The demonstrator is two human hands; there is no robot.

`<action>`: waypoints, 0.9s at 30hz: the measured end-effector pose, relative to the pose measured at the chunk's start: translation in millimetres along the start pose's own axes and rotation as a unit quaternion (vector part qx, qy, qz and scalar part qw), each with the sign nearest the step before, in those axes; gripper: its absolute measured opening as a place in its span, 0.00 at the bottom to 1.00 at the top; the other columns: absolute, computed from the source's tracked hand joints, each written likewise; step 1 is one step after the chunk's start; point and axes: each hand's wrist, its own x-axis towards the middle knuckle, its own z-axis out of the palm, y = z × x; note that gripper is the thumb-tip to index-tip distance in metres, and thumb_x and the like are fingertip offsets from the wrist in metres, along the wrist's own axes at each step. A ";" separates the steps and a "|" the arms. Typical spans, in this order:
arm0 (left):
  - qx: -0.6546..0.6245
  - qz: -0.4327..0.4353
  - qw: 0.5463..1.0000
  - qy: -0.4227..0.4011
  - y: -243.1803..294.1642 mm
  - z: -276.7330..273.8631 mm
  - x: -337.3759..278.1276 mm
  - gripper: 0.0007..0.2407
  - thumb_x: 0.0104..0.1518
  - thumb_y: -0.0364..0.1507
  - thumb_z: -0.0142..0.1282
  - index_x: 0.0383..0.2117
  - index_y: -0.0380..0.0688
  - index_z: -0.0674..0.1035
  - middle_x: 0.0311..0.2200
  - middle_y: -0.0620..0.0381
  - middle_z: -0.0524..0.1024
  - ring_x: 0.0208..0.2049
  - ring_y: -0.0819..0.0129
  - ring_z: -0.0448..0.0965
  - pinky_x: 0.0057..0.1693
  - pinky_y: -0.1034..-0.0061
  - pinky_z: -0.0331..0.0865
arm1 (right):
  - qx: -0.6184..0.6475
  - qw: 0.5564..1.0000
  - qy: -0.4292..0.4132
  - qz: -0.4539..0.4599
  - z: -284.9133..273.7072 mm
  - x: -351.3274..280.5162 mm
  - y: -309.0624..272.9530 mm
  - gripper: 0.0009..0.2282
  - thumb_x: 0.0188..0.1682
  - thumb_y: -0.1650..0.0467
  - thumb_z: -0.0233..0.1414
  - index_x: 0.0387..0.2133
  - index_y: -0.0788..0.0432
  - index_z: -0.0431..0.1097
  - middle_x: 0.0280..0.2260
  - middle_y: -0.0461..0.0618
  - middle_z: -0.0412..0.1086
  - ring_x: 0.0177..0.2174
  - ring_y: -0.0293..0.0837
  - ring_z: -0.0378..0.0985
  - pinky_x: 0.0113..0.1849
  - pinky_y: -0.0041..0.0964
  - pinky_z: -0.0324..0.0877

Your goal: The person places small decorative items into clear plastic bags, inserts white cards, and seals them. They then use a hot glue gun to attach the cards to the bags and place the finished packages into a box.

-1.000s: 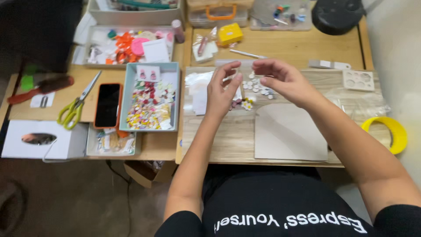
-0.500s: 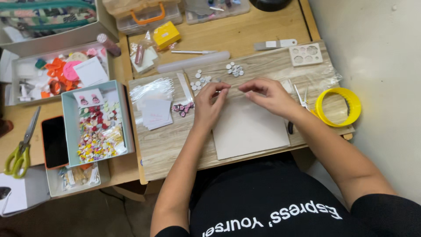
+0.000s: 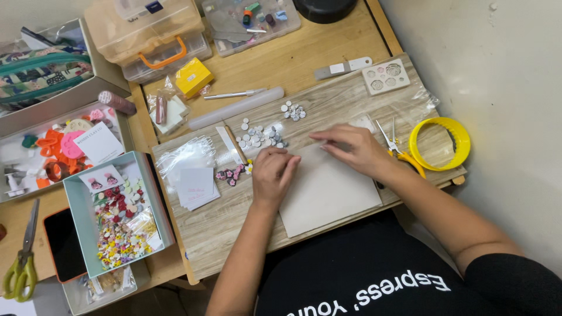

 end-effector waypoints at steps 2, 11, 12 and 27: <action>-0.011 0.006 1.000 -0.005 17.8 -5.8 14.8 0.03 0.58 0.31 0.63 0.33 0.49 0.84 0.25 0.57 0.81 0.35 0.56 0.82 0.49 0.63 0.76 | 0.000 0.999 -0.005 0.039 5.5 -9.8 11.1 0.05 0.49 0.70 0.60 0.36 0.57 0.80 0.26 0.54 0.77 0.28 0.50 0.81 0.34 0.42 0.74; -0.037 0.011 0.999 -0.031 6.9 -2.4 4.6 0.02 0.58 0.31 0.62 0.29 0.52 0.83 0.24 0.59 0.80 0.31 0.58 0.82 0.53 0.63 0.76 | -0.064 0.998 0.004 -0.004 22.8 8.3 14.4 0.07 0.52 0.70 0.58 0.41 0.56 0.78 0.37 0.54 0.76 0.37 0.54 0.79 0.41 0.47 0.73; -0.040 0.004 0.999 -0.025 -4.6 5.0 -8.3 0.08 0.58 0.35 0.63 0.23 0.52 0.82 0.18 0.57 0.77 0.27 0.58 0.80 0.51 0.64 0.76 | -0.030 0.999 -0.003 0.037 25.1 3.2 19.2 0.04 0.51 0.70 0.60 0.36 0.56 0.80 0.27 0.53 0.78 0.28 0.50 0.81 0.35 0.43 0.74; -0.012 0.026 0.999 -0.035 18.9 -9.8 8.4 0.04 0.60 0.32 0.59 0.28 0.52 0.83 0.18 0.57 0.77 0.24 0.58 0.80 0.35 0.69 0.76 | -0.095 0.994 0.018 -0.042 18.9 -19.4 6.1 0.04 0.51 0.71 0.57 0.34 0.60 0.78 0.28 0.56 0.75 0.31 0.57 0.79 0.37 0.48 0.73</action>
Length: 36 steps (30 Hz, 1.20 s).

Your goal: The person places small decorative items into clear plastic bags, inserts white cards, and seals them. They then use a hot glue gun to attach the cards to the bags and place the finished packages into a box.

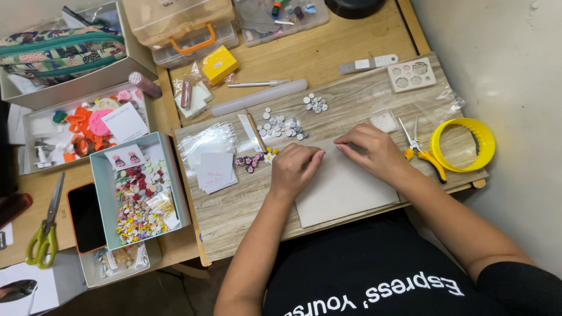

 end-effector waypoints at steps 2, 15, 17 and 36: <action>-0.008 -0.006 1.000 0.000 -1.8 1.5 -2.8 0.05 0.60 0.32 0.59 0.27 0.51 0.83 0.17 0.56 0.77 0.23 0.57 0.79 0.34 0.68 0.75 | 0.004 1.000 -0.003 0.009 -2.7 -2.2 0.0 0.04 0.51 0.72 0.57 0.34 0.60 0.78 0.28 0.56 0.76 0.32 0.56 0.79 0.37 0.48 0.73; -0.019 0.003 0.998 0.060 -4.5 0.6 -8.5 0.08 0.63 0.34 0.54 0.27 0.51 0.81 0.19 0.55 0.77 0.22 0.55 0.78 0.33 0.67 0.74 | 0.055 0.976 0.201 -0.061 23.4 -6.2 3.6 0.05 0.52 0.76 0.57 0.37 0.69 0.78 0.28 0.57 0.75 0.28 0.55 0.78 0.36 0.47 0.74; -0.025 -0.004 0.997 0.069 -5.3 -0.9 -8.8 0.09 0.64 0.35 0.53 0.27 0.51 0.81 0.19 0.55 0.77 0.22 0.55 0.78 0.33 0.68 0.74 | 0.067 0.971 0.219 -0.074 22.3 -9.3 14.3 0.05 0.52 0.77 0.56 0.35 0.71 0.77 0.26 0.58 0.74 0.26 0.55 0.77 0.35 0.47 0.73; 0.129 -0.192 0.965 0.119 -0.1 -126.1 -32.8 0.07 0.62 0.33 0.52 0.32 0.48 0.81 0.32 0.65 0.82 0.36 0.63 0.78 0.45 0.70 0.69 | 0.033 0.993 -0.072 -0.092 68.2 76.2 -51.5 0.05 0.56 0.76 0.54 0.42 0.62 0.76 0.42 0.54 0.76 0.46 0.51 0.77 0.50 0.42 0.69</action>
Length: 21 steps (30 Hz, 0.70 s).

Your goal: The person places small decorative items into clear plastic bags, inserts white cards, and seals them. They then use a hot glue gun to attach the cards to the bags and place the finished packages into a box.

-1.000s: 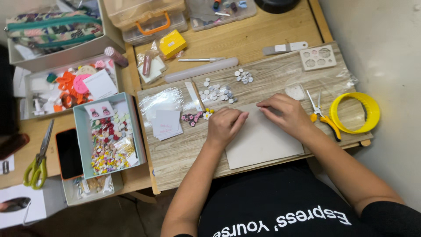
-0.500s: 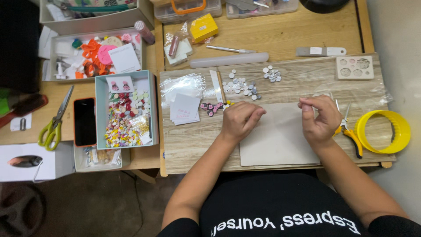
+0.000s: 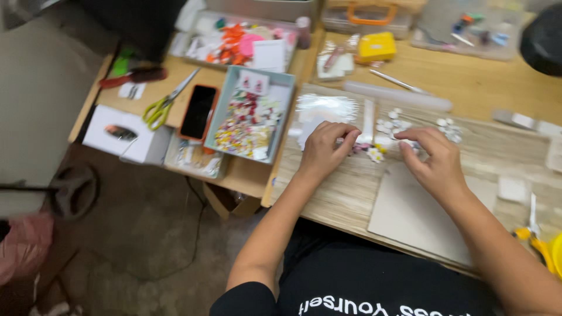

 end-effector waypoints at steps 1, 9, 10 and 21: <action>0.012 -0.008 1.000 0.016 -7.2 -8.3 -1.9 0.07 0.62 0.33 0.52 0.32 0.48 0.81 0.32 0.65 0.82 0.36 0.63 0.78 0.45 0.70 0.69 | 0.011 1.000 -0.009 -0.016 12.1 9.0 0.8 0.05 0.56 0.76 0.54 0.42 0.62 0.76 0.42 0.54 0.76 0.46 0.51 0.77 0.50 0.42 0.69; -0.028 -0.064 0.982 0.177 -48.8 -40.4 -27.4 0.04 0.62 0.30 0.55 0.37 0.53 0.82 0.30 0.57 0.81 0.37 0.57 0.83 0.48 0.64 0.74 | -0.021 0.981 -0.194 0.023 80.0 67.7 -59.6 0.20 0.47 0.71 0.60 0.53 0.64 0.72 0.51 0.69 0.72 0.53 0.71 0.70 0.54 0.63 0.65; -0.030 -0.069 0.981 0.178 -50.5 -40.0 -32.3 0.04 0.62 0.30 0.55 0.37 0.53 0.82 0.30 0.57 0.81 0.37 0.57 0.83 0.48 0.64 0.74 | -0.021 0.979 -0.199 0.023 89.9 65.5 -52.4 0.20 0.47 0.71 0.60 0.53 0.64 0.72 0.51 0.69 0.72 0.53 0.71 0.70 0.54 0.63 0.65; -0.075 -0.106 0.976 0.176 -69.8 -28.1 -39.3 0.15 0.62 0.19 0.44 0.55 0.43 0.71 0.47 0.47 0.78 0.50 0.48 0.79 0.53 0.63 0.77 | -0.101 0.971 -0.217 0.004 129.9 65.5 -32.1 0.21 0.45 0.63 0.63 0.51 0.55 0.72 0.51 0.61 0.70 0.53 0.62 0.71 0.51 0.53 0.70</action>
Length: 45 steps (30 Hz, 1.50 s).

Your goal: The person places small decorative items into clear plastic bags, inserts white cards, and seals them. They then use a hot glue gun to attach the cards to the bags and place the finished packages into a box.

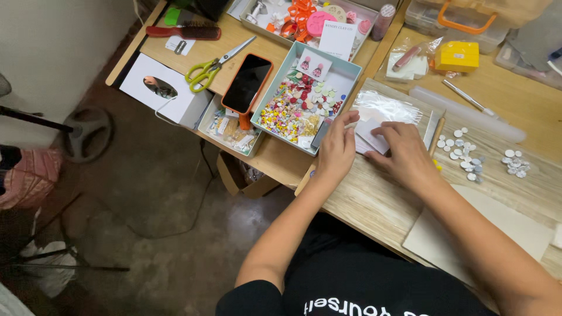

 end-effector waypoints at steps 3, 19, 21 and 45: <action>0.012 -0.013 1.000 0.002 -2.6 2.6 1.1 0.15 0.63 0.21 0.44 0.55 0.47 0.72 0.48 0.52 0.78 0.52 0.54 0.79 0.54 0.67 0.77 | 0.001 1.000 -0.007 0.002 5.6 2.6 4.4 0.19 0.45 0.63 0.63 0.48 0.53 0.74 0.52 0.61 0.70 0.52 0.63 0.72 0.53 0.58 0.67; 0.023 -0.010 1.000 0.012 8.3 2.3 0.2 0.14 0.64 0.23 0.43 0.54 0.49 0.72 0.48 0.56 0.78 0.46 0.61 0.81 0.51 0.69 0.79 | 0.016 0.999 -0.049 -0.013 11.5 3.7 8.7 0.23 0.42 0.64 0.63 0.52 0.51 0.67 0.53 0.57 0.67 0.53 0.62 0.68 0.57 0.83 0.49; 0.023 -0.005 1.000 0.012 7.3 2.2 -0.2 0.13 0.64 0.23 0.44 0.54 0.48 0.72 0.48 0.55 0.78 0.47 0.58 0.81 0.50 0.68 0.78 | 0.025 0.998 -0.058 -0.014 12.3 3.3 9.8 0.24 0.42 0.64 0.63 0.53 0.51 0.66 0.53 0.56 0.66 0.53 0.62 0.68 0.57 0.85 0.48; 0.003 -0.045 0.999 -0.005 9.1 0.9 -1.1 0.14 0.61 0.25 0.51 0.53 0.48 0.74 0.48 0.53 0.76 0.41 0.58 0.82 0.39 0.75 0.82 | 0.047 0.997 -0.056 -0.014 5.6 12.4 6.9 0.35 0.39 0.63 0.62 0.63 0.52 0.58 0.50 0.58 0.66 0.52 0.61 0.70 0.57 0.69 0.59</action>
